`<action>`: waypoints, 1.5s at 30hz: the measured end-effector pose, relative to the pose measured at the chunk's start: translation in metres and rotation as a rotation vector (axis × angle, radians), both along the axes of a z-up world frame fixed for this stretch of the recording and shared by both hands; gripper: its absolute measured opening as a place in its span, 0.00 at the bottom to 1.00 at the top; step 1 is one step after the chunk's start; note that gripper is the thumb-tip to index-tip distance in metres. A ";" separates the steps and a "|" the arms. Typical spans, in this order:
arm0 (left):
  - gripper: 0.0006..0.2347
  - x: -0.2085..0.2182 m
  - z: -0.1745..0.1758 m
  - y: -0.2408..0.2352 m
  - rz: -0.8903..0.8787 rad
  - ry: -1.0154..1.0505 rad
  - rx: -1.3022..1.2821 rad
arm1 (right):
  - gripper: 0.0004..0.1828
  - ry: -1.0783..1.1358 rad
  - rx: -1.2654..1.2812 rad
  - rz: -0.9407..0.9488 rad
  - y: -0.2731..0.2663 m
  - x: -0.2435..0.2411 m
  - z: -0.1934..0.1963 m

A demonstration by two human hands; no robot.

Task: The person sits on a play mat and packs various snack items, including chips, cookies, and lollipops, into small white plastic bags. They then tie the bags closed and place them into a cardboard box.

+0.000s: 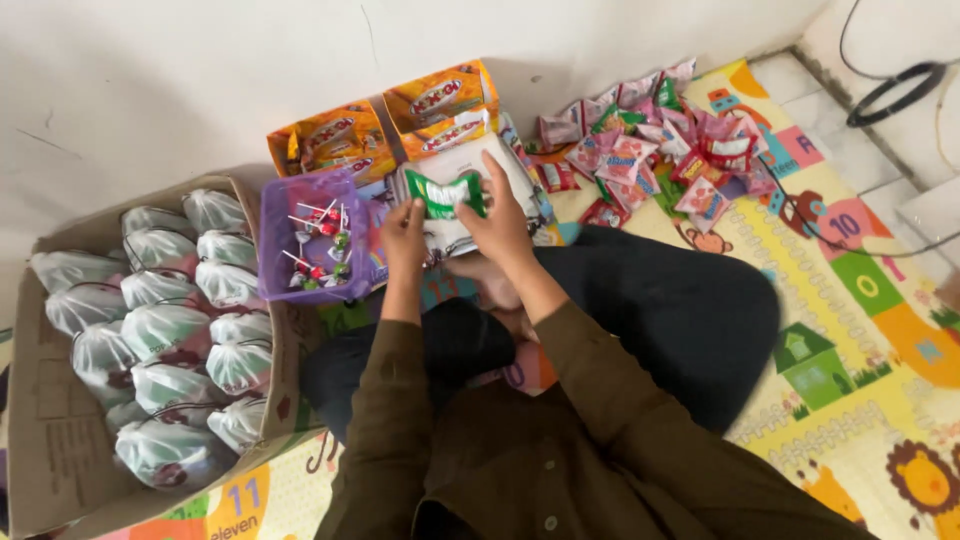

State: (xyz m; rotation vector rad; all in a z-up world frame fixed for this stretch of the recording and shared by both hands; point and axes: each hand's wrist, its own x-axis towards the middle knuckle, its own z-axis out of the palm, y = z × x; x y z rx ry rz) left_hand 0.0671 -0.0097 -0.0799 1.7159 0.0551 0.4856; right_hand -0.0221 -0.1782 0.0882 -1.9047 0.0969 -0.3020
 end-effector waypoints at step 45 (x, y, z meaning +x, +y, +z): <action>0.16 -0.044 0.091 -0.049 -0.443 0.115 -0.581 | 0.12 -0.458 -0.042 0.174 -0.041 -0.013 -0.021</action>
